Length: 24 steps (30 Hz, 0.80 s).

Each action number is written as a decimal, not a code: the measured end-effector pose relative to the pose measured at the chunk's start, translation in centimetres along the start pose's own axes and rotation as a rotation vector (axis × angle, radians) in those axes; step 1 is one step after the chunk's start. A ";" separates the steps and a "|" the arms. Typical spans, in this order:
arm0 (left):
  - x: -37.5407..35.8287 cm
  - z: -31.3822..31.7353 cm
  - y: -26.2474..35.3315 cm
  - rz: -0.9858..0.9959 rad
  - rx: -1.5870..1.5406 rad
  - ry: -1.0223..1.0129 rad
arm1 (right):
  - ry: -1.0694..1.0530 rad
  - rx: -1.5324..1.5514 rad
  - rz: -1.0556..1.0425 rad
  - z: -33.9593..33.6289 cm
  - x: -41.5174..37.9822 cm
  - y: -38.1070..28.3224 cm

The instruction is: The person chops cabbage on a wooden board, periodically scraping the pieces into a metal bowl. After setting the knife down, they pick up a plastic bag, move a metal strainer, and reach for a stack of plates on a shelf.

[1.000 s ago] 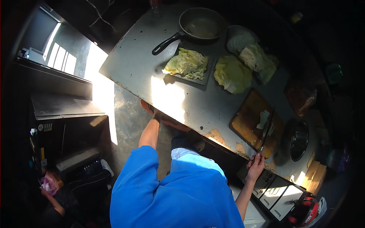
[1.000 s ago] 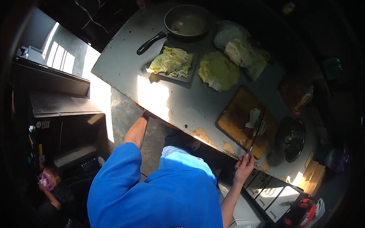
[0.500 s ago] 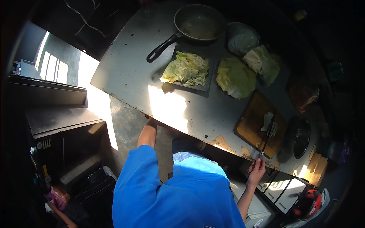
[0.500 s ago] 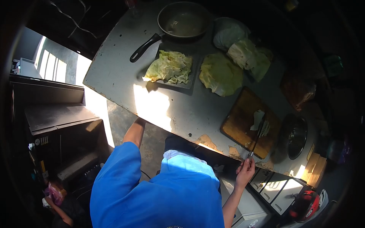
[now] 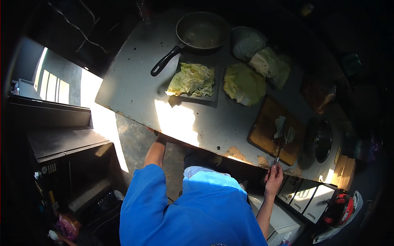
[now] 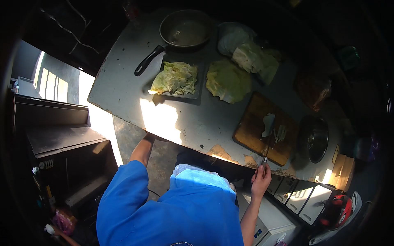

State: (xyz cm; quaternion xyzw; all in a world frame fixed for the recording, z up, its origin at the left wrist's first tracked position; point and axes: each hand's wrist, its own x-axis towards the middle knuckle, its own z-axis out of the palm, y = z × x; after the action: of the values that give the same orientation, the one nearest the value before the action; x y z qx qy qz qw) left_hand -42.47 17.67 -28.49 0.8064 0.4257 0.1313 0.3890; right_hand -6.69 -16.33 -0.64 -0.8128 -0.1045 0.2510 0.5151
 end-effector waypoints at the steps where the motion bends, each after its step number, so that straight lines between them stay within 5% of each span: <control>1: -0.6 0.2 0.5 -0.005 -0.012 -0.009 | 0.001 0.021 0.006 0.2 -0.2 -0.3; 17: 0.4 -2.7 2.6 -0.108 -0.203 -0.159 | 0.016 0.051 0.015 0.0 0.0 -0.2; 24: 2.7 -7.9 1.9 -0.385 -0.295 -0.154 | -0.001 0.049 0.002 0.3 1.6 0.1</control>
State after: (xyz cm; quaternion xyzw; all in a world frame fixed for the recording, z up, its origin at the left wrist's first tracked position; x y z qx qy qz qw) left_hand -44.05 23.26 -22.15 0.6525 0.5165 0.0536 0.5518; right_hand -5.50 -15.45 -1.31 -0.8000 -0.0978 0.2547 0.5344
